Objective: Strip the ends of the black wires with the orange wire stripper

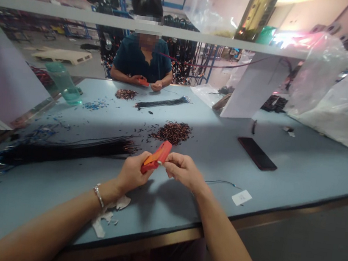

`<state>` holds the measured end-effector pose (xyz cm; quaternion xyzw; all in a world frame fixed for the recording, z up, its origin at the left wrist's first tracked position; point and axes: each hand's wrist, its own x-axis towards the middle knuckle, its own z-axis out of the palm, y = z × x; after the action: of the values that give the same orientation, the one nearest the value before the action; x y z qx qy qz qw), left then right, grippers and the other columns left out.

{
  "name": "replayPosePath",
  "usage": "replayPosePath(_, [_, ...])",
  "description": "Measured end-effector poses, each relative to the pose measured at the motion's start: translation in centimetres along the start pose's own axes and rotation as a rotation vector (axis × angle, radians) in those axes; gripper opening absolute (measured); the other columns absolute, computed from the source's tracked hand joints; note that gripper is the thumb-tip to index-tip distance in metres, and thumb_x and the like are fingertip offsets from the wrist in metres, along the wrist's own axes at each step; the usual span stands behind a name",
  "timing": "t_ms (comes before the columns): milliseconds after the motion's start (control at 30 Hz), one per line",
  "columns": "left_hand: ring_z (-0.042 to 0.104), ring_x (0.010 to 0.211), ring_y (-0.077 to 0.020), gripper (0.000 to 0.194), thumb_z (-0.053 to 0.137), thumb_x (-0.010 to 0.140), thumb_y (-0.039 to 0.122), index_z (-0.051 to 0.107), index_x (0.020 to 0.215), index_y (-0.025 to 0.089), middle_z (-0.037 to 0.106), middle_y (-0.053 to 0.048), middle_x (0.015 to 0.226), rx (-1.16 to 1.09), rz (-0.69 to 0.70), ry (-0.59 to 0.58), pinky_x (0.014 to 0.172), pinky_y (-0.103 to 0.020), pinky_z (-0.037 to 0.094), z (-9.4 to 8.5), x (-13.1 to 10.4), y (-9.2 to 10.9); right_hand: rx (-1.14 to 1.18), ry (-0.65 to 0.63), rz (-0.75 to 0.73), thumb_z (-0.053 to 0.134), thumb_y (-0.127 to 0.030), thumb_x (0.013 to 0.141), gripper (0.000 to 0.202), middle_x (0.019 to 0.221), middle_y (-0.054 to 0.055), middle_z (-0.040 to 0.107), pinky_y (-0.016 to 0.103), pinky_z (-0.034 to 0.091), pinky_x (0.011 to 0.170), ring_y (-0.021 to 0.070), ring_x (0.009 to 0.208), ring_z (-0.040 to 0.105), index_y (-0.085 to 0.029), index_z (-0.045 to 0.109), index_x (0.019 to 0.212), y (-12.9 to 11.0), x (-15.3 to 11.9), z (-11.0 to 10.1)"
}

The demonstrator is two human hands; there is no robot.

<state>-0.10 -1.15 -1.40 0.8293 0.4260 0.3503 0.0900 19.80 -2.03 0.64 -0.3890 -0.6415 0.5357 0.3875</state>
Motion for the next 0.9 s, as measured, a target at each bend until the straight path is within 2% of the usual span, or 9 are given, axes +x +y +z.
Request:
replayPosePath(133, [0.051,0.057,-0.0112,0.011,0.054,0.079,0.03,0.052,0.081,0.02,0.056,0.003,0.066,-0.241,-0.173,0.107,0.059,-0.024,0.042,-0.6,0.7,0.0,-0.067,0.079,0.044,0.058,-0.039,0.081,0.021,0.061,-0.004,0.052,0.021,0.032,0.051,0.0079,0.052,0.041,-0.017,0.058,0.084,0.2,0.3,-0.3])
replayPosePath(267, [0.056,0.061,-0.0121,0.017,0.06,0.075,0.032,0.053,0.08,0.018,0.058,0.002,0.068,-0.7,-0.398,0.216,0.064,-0.026,0.047,-0.6,1.4,-0.3,-0.323,0.152,-0.015,0.056,-0.034,0.081,0.016,0.067,-0.002,0.056,0.024,0.036,0.06,0.0104,0.061,0.046,-0.018,0.06,0.078,0.2,0.5,-0.4])
replayPosePath(367, [0.057,0.059,-0.0125,0.025,0.067,0.068,0.03,0.052,0.084,0.017,0.058,0.003,0.066,-1.064,-0.609,0.332,0.06,-0.026,0.049,-0.5,1.8,-0.6,-0.447,0.109,-0.052,0.052,-0.03,0.084,0.015,0.071,0.0,0.061,0.025,0.038,0.065,0.0127,0.067,0.052,-0.018,0.061,0.08,0.3,0.5,-0.5])
replayPosePath(500, [0.06,0.057,-0.0136,0.028,0.07,0.062,0.027,0.051,0.081,0.017,0.057,0.004,0.062,-1.371,-0.756,0.372,0.058,-0.027,0.049,-0.6,2.1,-1.0,-0.569,0.041,-0.18,0.05,-0.025,0.088,0.015,0.082,0.004,0.068,0.027,0.042,0.071,0.0154,0.077,0.059,-0.019,0.063,0.086,0.7,0.5,-0.4])
replayPosePath(633, [0.06,0.058,-0.014,0.028,0.071,0.061,0.026,0.052,0.08,0.017,0.058,0.004,0.061,-1.494,-0.789,0.374,0.061,-0.028,0.05,-0.7,2.2,-1.0,-0.694,-0.057,-0.355,0.047,-0.022,0.092,0.014,0.093,0.005,0.071,0.031,0.042,0.081,0.0167,0.087,0.062,-0.021,0.061,0.09,1.3,0.6,0.6])
replayPosePath(767, [0.06,0.057,-0.0139,0.027,0.071,0.062,0.024,0.051,0.079,0.017,0.058,0.003,0.061,-1.487,-0.763,0.388,0.06,-0.027,0.049,-0.5,2.2,-0.9,-0.793,-0.168,-0.427,0.044,-0.021,0.094,0.014,0.099,0.004,0.071,0.034,0.039,0.089,0.0172,0.096,0.061,-0.021,0.056,0.087,1.8,1.1,2.4])
replayPosePath(833, [0.06,0.057,-0.0136,0.026,0.07,0.061,0.024,0.051,0.078,0.017,0.058,0.003,0.06,-1.466,-0.764,0.395,0.058,-0.026,0.048,-0.5,2.3,-0.9,-0.865,-0.153,-0.4,0.043,-0.019,0.094,0.014,0.102,0.004,0.07,0.035,0.038,0.089,0.0182,0.102,0.059,-0.022,0.055,0.087,2.1,1.6,2.7])
replayPosePath(900, [0.06,0.056,-0.0135,0.027,0.07,0.061,0.024,0.051,0.078,0.017,0.058,0.004,0.06,-1.461,-0.773,0.397,0.058,-0.026,0.048,-0.5,2.3,-1.0,-0.939,-0.065,-0.334,0.043,-0.017,0.092,0.013,0.107,0.006,0.068,0.035,0.038,0.088,0.0199,0.104,0.059,-0.021,0.055,0.087,2.5,2.2,2.1])
